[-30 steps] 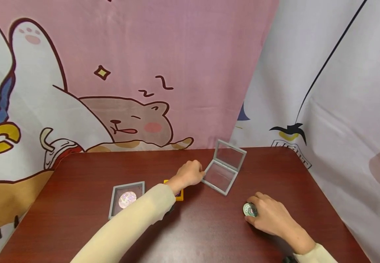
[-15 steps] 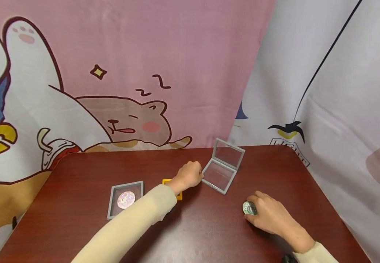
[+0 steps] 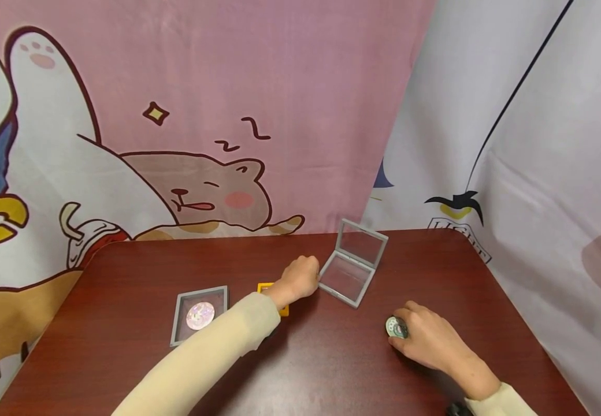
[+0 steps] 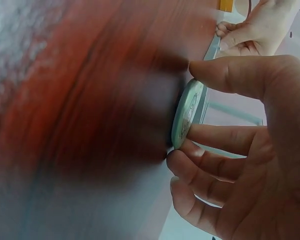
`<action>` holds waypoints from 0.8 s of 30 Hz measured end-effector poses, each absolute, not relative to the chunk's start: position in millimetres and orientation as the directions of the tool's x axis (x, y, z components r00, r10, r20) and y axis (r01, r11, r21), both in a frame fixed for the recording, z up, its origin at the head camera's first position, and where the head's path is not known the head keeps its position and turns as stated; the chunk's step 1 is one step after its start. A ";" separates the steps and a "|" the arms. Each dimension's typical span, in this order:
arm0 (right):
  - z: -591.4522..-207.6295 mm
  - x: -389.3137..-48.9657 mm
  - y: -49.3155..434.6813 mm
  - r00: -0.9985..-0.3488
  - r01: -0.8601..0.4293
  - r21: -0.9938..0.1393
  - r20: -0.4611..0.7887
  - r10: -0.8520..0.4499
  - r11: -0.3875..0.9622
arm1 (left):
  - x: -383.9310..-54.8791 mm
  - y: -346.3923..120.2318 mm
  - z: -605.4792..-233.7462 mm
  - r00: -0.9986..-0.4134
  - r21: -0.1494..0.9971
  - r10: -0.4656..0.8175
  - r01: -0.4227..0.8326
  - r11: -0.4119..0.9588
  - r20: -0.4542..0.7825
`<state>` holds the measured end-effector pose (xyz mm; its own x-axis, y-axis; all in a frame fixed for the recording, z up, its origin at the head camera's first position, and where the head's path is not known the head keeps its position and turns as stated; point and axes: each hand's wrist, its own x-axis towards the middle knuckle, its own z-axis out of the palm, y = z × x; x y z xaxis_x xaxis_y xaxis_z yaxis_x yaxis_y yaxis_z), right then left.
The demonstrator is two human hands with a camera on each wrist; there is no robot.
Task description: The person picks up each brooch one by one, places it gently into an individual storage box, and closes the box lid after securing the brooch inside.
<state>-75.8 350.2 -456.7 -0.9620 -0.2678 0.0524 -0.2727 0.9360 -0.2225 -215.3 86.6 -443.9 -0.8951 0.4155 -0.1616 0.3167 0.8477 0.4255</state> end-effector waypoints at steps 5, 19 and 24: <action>-454.9 -75.6 351.0 -0.965 -0.260 -0.230 0.079 -0.248 0.938 | -219.8 87.9 -453.2 -0.888 0.414 0.427 0.328 0.849 -0.170; -442.2 -77.9 351.4 -0.960 -0.259 -0.273 0.182 -0.214 0.927 | -197.5 77.9 -436.7 -0.861 0.426 0.472 0.360 0.830 -0.191; -438.4 -78.7 348.6 -0.944 -0.278 -0.275 0.254 -0.210 0.920 | -194.8 76.1 -435.7 -0.845 0.444 0.494 0.370 0.816 -0.205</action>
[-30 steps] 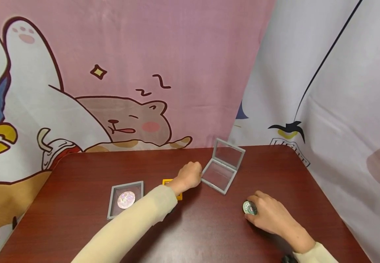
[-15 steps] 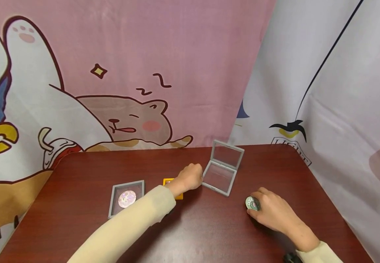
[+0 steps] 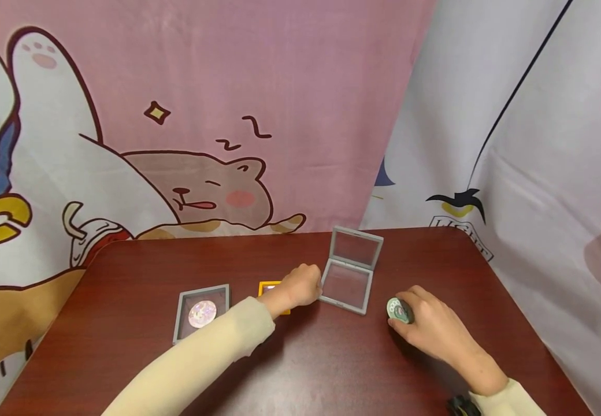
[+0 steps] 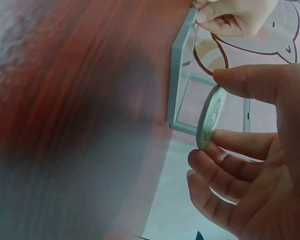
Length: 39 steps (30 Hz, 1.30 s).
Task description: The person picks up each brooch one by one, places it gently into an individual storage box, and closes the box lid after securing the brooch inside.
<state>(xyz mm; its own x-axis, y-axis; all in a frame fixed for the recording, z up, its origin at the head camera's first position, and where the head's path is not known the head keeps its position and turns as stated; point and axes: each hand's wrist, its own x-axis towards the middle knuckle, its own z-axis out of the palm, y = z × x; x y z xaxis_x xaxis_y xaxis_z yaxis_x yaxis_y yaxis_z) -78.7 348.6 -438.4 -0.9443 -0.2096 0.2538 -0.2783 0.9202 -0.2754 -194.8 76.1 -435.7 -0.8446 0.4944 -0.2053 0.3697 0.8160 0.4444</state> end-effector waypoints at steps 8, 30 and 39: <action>-433.9 -79.9 345.4 -0.916 -0.310 -0.265 0.339 -0.212 0.913 | -187.6 74.7 -439.4 -0.834 0.432 0.522 0.410 0.803 -0.180; -421.7 -83.6 329.5 -0.950 -0.257 -0.347 0.260 -0.171 0.902 | -162.8 70.1 -439.2 -0.816 0.393 0.552 0.458 0.798 -0.170; -421.2 -84.8 322.1 -0.944 -0.279 -0.343 0.271 -0.190 0.897 | -151.0 69.4 -439.6 -0.815 0.333 0.566 0.503 0.798 -0.124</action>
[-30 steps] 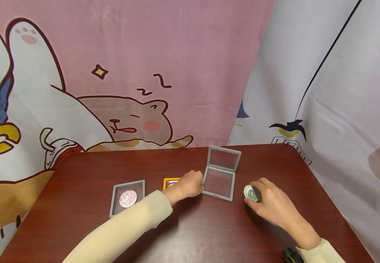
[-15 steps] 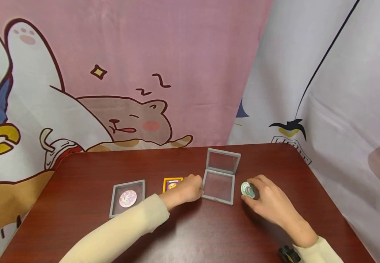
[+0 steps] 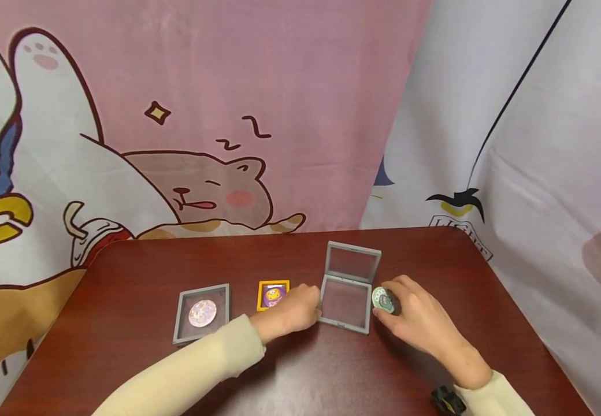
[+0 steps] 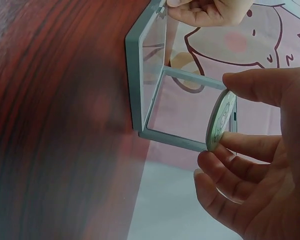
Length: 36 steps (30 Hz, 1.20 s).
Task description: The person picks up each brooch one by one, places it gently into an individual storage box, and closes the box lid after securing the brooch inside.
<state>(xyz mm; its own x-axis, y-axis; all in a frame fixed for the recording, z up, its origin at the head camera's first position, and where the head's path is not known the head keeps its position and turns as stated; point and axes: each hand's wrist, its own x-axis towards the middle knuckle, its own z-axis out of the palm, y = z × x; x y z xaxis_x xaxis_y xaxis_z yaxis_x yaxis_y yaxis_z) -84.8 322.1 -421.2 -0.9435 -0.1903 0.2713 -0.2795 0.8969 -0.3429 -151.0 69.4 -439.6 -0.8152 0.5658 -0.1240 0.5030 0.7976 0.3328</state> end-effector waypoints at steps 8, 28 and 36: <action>-420.4 -87.4 313.6 -0.940 -0.293 -0.351 0.278 -0.200 0.889 | -142.8 65.3 -436.5 -0.805 0.338 0.581 0.518 0.786 -0.116; -431.2 -92.8 285.9 -0.912 -0.375 -0.338 0.301 -0.279 0.863 | -125.6 57.9 -436.6 -0.812 0.397 0.563 0.471 0.788 -0.153; -438.3 -93.7 274.8 -0.894 -0.424 -0.323 0.301 -0.332 0.846 | -117.2 56.6 -438.0 -0.821 0.377 0.555 0.476 0.795 -0.136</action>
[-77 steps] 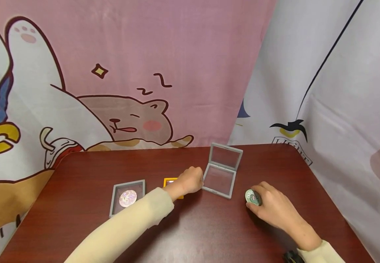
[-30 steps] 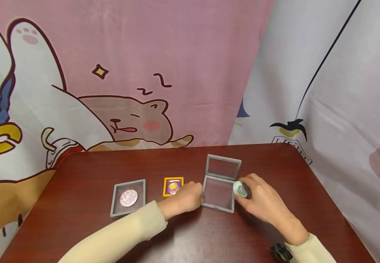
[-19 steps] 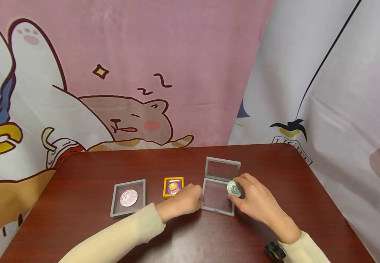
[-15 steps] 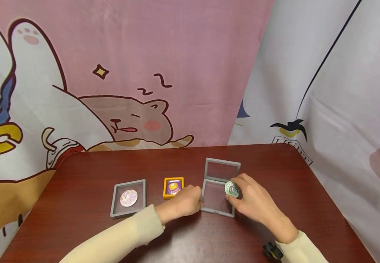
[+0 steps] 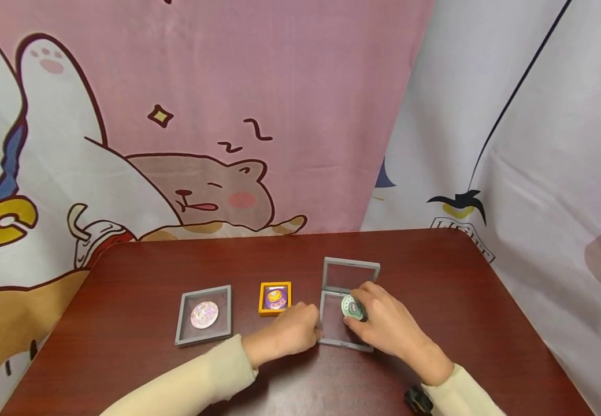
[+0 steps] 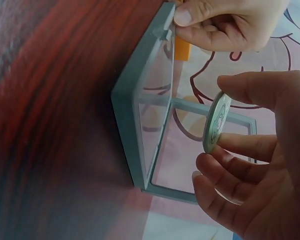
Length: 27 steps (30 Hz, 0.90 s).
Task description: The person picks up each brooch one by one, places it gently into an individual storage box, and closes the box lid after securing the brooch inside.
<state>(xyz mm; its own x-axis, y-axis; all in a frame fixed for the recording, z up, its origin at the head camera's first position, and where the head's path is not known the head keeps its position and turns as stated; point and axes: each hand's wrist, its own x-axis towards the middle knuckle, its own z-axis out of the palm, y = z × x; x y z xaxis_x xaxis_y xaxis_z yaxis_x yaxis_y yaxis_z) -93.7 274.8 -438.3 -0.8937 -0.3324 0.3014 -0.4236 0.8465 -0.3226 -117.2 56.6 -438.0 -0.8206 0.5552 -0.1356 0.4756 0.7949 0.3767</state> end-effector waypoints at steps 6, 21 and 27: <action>-443.2 -93.3 269.7 -0.895 -0.436 -0.312 0.251 -0.369 0.844 | -113.1 54.9 -439.7 -0.817 0.389 0.561 0.479 0.787 -0.130; -458.9 -96.9 267.3 -0.863 -0.504 -0.311 0.214 -0.457 0.806 | -120.7 58.6 -470.4 -0.822 0.376 0.560 0.488 0.788 -0.104; -460.4 -97.5 267.4 -0.858 -0.513 -0.319 0.197 -0.474 0.797 | -135.4 64.3 -519.0 -0.822 0.365 0.564 0.504 0.783 -0.074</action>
<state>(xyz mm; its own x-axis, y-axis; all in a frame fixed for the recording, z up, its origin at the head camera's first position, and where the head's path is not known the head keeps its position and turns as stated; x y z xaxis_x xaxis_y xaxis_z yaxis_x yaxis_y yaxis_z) -97.5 267.4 -460.4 -0.8584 -0.4736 0.1972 -0.5130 0.7969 -0.3191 -135.4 64.3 -519.0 -0.8225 0.5640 -0.0737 0.5041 0.7829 0.3646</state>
